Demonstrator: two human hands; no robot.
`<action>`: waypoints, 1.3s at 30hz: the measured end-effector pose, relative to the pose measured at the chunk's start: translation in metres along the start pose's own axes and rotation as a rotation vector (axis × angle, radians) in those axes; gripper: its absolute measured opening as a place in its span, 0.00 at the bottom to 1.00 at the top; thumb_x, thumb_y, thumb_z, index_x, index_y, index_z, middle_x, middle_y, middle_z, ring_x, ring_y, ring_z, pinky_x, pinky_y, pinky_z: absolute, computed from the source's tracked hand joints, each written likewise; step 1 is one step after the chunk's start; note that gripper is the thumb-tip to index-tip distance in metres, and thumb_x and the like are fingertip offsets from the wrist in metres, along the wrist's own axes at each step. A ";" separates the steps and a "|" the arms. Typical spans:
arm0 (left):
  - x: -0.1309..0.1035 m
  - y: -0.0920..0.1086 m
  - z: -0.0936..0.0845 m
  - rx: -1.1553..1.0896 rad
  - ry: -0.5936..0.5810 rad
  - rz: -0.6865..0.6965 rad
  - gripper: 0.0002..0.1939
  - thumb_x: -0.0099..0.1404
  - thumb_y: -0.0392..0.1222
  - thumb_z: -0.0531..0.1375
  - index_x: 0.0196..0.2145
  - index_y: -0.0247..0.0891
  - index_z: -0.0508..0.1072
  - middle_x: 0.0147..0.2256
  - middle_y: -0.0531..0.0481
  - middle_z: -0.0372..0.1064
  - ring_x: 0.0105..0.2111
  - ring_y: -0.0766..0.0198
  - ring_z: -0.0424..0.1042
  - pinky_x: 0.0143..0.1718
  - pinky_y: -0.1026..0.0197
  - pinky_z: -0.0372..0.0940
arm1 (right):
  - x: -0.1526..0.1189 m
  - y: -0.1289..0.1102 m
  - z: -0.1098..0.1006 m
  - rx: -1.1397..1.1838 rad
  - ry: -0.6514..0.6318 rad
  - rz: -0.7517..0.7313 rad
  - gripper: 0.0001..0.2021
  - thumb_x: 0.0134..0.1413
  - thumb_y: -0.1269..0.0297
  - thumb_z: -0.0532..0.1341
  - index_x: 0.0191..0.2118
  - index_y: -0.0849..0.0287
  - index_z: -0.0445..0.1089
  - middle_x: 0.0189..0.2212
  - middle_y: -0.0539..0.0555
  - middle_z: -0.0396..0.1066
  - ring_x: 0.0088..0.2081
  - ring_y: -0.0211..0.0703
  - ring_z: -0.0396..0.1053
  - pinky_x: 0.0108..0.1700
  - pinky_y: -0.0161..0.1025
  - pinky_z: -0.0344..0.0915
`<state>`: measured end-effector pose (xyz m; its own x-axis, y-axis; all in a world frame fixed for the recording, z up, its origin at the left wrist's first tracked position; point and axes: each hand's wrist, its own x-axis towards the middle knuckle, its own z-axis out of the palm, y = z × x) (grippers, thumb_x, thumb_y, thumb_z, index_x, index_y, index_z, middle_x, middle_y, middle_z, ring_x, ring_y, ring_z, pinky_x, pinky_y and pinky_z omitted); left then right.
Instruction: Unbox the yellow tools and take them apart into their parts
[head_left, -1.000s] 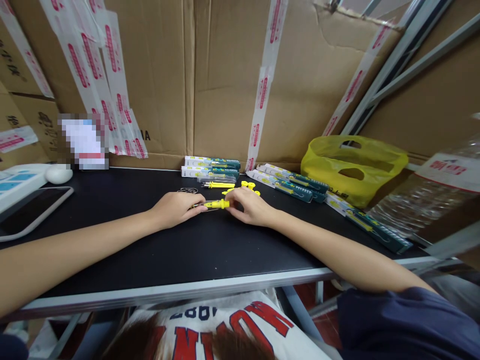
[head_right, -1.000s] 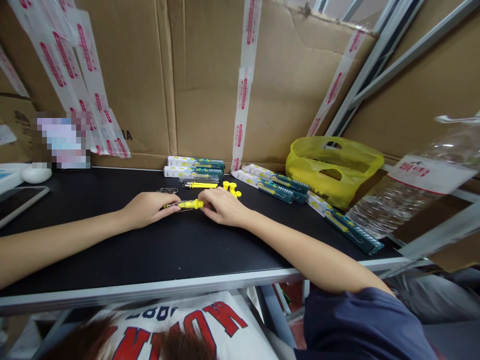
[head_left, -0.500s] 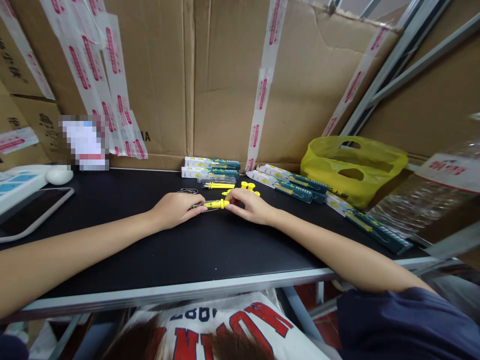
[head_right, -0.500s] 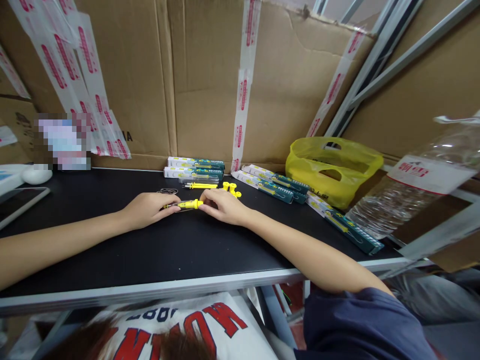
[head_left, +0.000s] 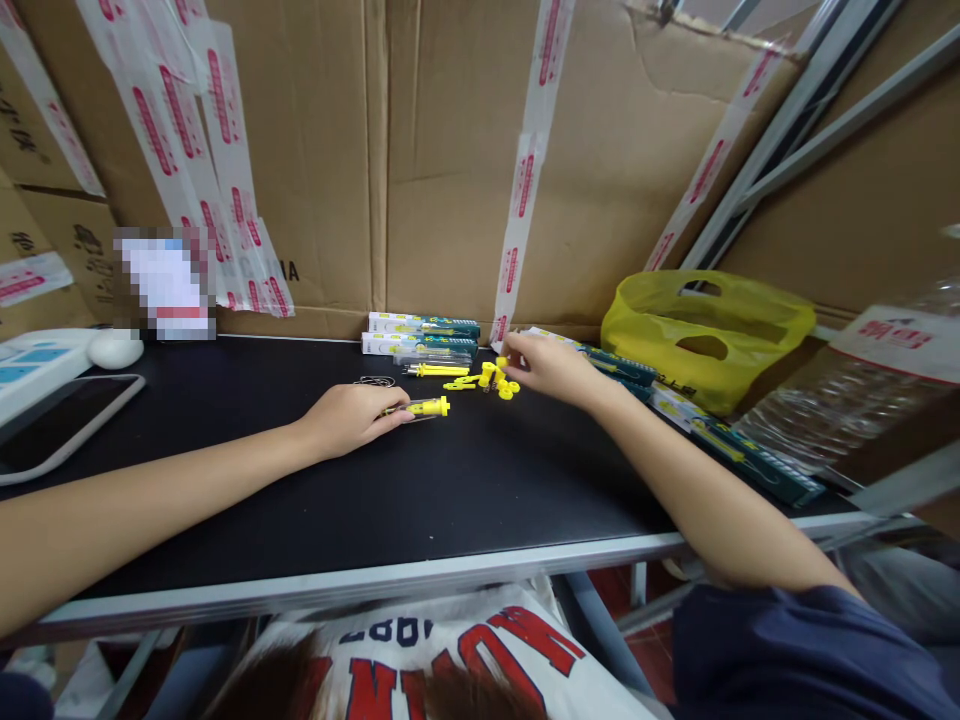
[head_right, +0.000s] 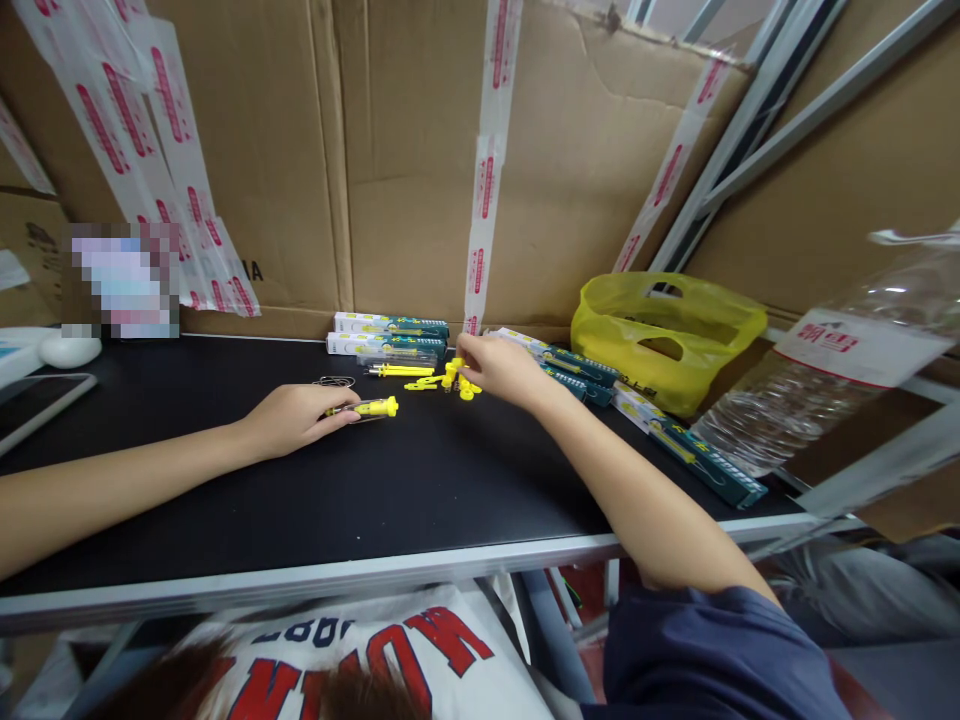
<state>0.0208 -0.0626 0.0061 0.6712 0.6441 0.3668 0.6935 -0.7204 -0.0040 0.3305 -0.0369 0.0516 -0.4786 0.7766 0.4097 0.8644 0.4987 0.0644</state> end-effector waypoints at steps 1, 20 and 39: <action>0.000 0.000 0.000 0.003 -0.003 -0.001 0.20 0.70 0.54 0.45 0.41 0.42 0.71 0.35 0.52 0.74 0.34 0.61 0.73 0.29 0.64 0.56 | 0.000 0.007 -0.002 -0.057 -0.042 0.040 0.05 0.52 0.65 0.58 0.36 0.58 0.65 0.29 0.54 0.70 0.31 0.43 0.64 0.31 0.36 0.52; 0.000 -0.001 0.001 0.009 -0.010 0.006 0.20 0.70 0.55 0.45 0.42 0.42 0.71 0.36 0.51 0.74 0.34 0.61 0.73 0.29 0.64 0.57 | 0.004 0.050 0.036 -0.004 -0.262 0.130 0.11 0.44 0.77 0.56 0.36 0.58 0.66 0.28 0.53 0.69 0.29 0.43 0.65 0.30 0.36 0.55; 0.000 0.000 0.000 0.015 -0.012 0.006 0.21 0.70 0.55 0.44 0.42 0.42 0.71 0.36 0.51 0.74 0.35 0.61 0.73 0.30 0.65 0.58 | 0.008 0.050 0.040 0.119 -0.263 0.079 0.06 0.54 0.68 0.57 0.37 0.62 0.70 0.32 0.54 0.72 0.31 0.39 0.67 0.33 0.34 0.59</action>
<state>0.0207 -0.0626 0.0059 0.6786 0.6426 0.3557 0.6930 -0.7207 -0.0200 0.3636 0.0096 0.0214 -0.4480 0.8799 0.1582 0.8835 0.4628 -0.0721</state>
